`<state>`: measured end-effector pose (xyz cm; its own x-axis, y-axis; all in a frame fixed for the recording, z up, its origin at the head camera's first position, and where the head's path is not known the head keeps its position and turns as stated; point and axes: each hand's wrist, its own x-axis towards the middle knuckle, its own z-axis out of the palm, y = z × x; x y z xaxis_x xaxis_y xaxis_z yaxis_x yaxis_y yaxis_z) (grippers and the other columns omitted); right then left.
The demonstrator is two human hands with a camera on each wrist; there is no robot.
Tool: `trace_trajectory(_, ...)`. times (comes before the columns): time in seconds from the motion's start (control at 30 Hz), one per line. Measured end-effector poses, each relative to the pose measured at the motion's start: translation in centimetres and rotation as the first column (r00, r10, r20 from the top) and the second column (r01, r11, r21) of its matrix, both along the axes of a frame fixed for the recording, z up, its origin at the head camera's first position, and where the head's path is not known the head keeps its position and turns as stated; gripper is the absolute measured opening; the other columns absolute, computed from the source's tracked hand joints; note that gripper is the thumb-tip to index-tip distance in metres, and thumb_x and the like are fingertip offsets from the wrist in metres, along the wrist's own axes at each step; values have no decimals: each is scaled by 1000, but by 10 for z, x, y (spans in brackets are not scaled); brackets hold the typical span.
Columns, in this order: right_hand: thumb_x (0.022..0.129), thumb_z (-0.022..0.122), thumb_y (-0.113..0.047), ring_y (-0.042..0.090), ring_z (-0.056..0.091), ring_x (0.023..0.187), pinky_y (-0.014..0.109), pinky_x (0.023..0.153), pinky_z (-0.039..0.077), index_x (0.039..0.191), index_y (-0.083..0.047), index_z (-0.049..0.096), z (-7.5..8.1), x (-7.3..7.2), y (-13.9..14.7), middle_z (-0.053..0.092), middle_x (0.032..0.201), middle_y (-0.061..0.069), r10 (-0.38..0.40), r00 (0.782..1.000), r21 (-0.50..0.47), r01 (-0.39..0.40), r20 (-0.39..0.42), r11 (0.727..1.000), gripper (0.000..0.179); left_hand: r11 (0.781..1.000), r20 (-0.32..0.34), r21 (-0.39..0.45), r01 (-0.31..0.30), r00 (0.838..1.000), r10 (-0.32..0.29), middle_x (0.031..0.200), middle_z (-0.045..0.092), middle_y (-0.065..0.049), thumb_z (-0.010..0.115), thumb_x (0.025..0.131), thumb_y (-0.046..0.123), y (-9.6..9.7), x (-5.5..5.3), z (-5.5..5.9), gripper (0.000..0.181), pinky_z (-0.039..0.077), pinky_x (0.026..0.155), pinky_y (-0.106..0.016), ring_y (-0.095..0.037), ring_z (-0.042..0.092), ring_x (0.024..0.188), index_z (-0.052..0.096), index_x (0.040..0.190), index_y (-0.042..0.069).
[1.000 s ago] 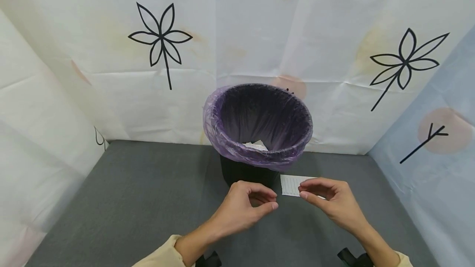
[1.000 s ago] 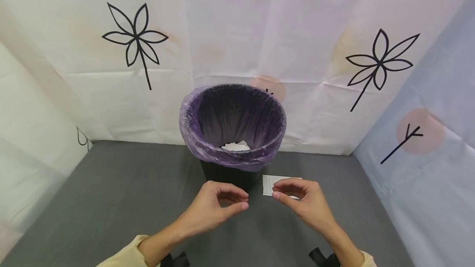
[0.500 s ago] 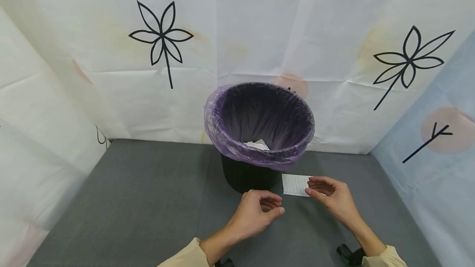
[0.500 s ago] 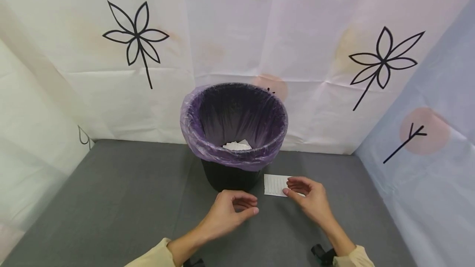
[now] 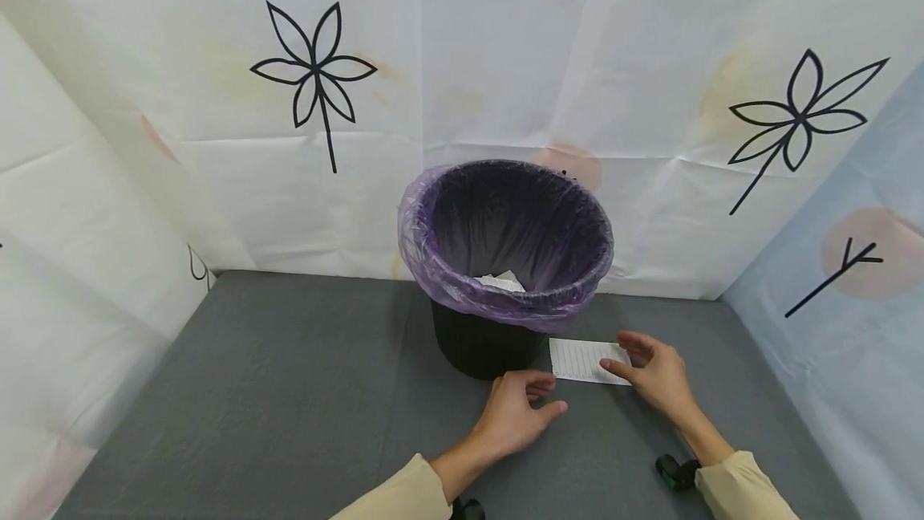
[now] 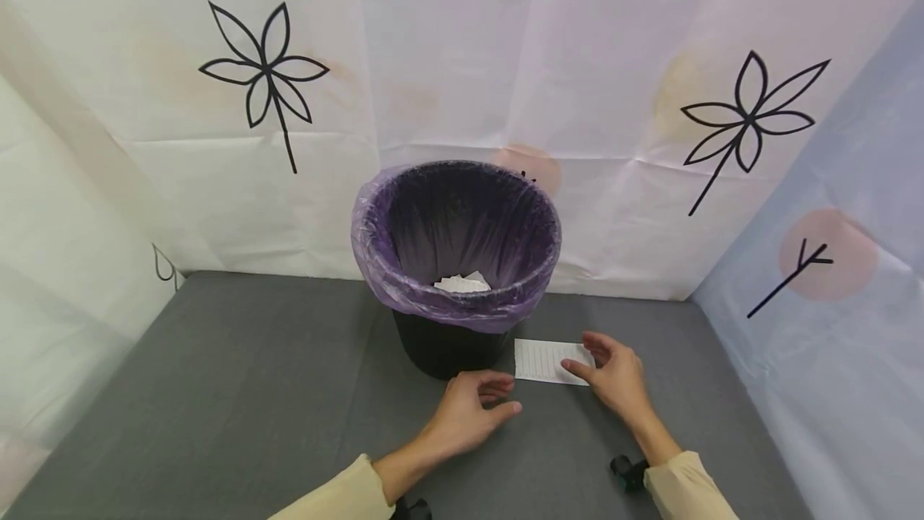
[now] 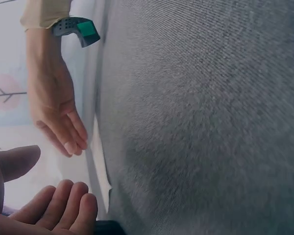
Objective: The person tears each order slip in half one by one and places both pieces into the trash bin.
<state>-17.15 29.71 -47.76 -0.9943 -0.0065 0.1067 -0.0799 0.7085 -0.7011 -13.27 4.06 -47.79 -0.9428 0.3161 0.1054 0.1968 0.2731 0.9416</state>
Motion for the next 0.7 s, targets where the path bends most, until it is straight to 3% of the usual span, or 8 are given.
trace_trajectory(0.37,82,88,-22,51,58,120,59,96,48,135,13,54,-6,-10,2,57,133,34,-17,999,78,14,40,997,72,984,134,-170,-47,989,70,129,67,-11,79,89,24,25,-9,-6,57,47,103,-43,-29,59,123,60,137,0)
trace_trajectory(0.7,80,89,-22,49,61,113,60,91,49,126,10,63,-7,-9,5,65,123,29,35,999,111,-38,26,993,62,988,146,-149,-48,987,70,124,68,-8,80,87,20,31,-9,-10,53,47,101,-40,-27,60,119,62,132,0)
